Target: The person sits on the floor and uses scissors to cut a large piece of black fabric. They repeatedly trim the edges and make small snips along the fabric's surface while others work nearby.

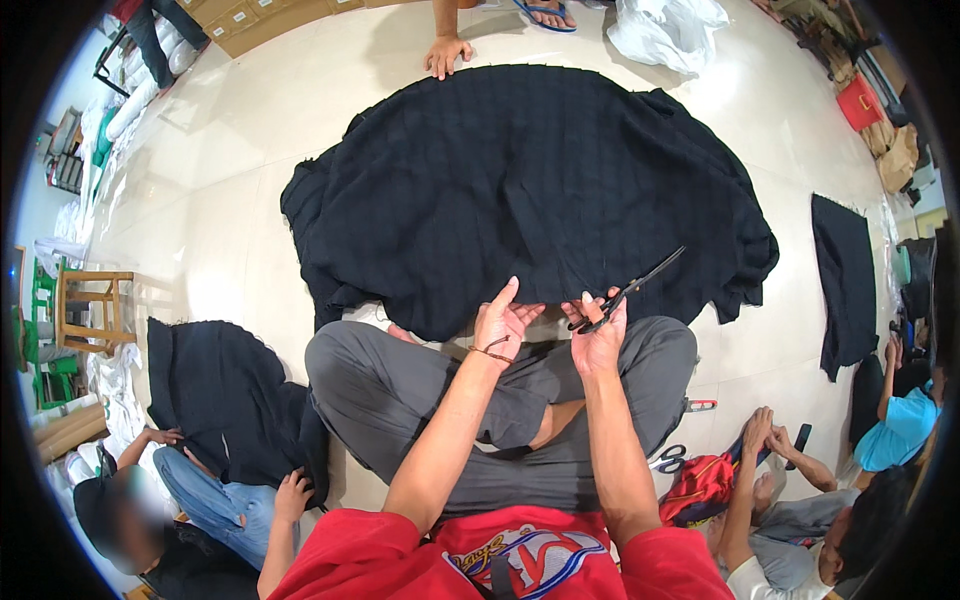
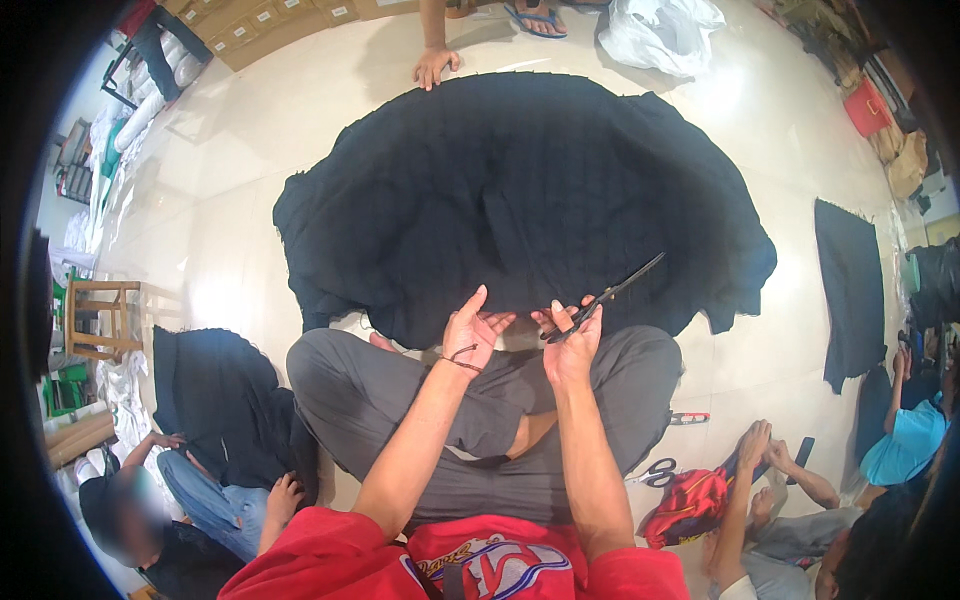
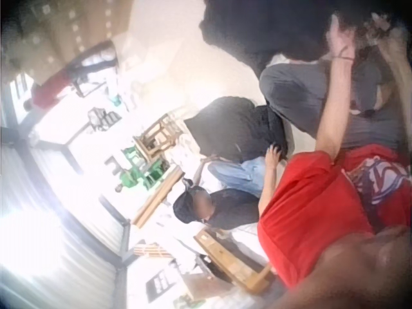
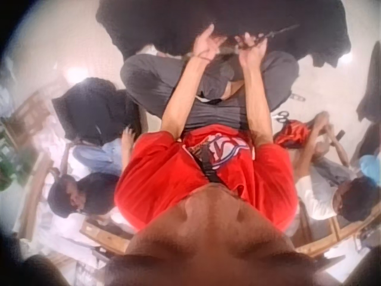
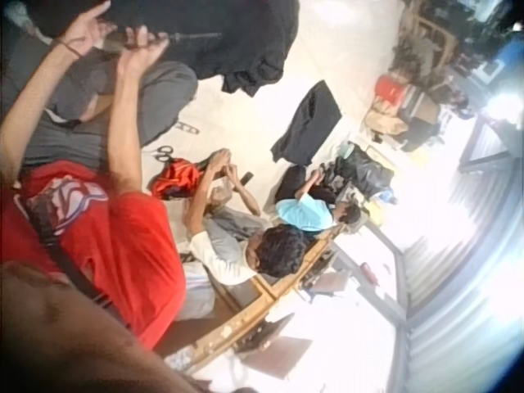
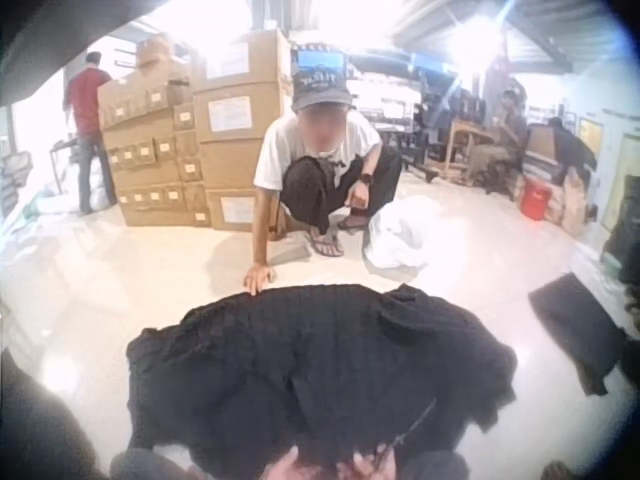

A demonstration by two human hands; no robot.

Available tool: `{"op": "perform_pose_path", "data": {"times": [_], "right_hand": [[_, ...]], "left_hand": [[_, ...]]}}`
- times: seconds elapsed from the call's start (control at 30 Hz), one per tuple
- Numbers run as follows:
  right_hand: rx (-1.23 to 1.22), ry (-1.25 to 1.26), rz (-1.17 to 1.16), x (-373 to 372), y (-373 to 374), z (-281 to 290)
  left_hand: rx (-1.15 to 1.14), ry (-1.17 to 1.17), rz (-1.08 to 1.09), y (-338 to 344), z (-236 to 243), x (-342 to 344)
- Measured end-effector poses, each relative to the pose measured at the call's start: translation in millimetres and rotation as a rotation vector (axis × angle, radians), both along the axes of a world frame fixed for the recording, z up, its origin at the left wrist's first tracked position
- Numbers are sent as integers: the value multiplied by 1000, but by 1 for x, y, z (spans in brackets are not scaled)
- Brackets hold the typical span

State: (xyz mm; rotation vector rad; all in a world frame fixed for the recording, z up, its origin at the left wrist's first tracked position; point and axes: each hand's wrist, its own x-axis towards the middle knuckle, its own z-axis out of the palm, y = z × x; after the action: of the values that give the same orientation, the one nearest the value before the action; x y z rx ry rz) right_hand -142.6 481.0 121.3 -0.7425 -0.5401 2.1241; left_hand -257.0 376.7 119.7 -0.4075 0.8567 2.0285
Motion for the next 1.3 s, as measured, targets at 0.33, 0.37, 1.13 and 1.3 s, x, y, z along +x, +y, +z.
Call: {"op": "perform_pose_path", "data": {"times": [0.33,0.37,1.13,1.3], "right_hand": [[159,-118,75,-2,-16,9],[181,-122,75,-2,-18,9],[309,-168,48,-4,-23,11],[324,-181,37,-4,-24,17]], "left_hand": [[26,266,-36,-24,0,-16],[32,238,-23,-24,1,-14],[125,243,116,-30,-18,-14],[83,191,195,-28,-10,-12]]}}
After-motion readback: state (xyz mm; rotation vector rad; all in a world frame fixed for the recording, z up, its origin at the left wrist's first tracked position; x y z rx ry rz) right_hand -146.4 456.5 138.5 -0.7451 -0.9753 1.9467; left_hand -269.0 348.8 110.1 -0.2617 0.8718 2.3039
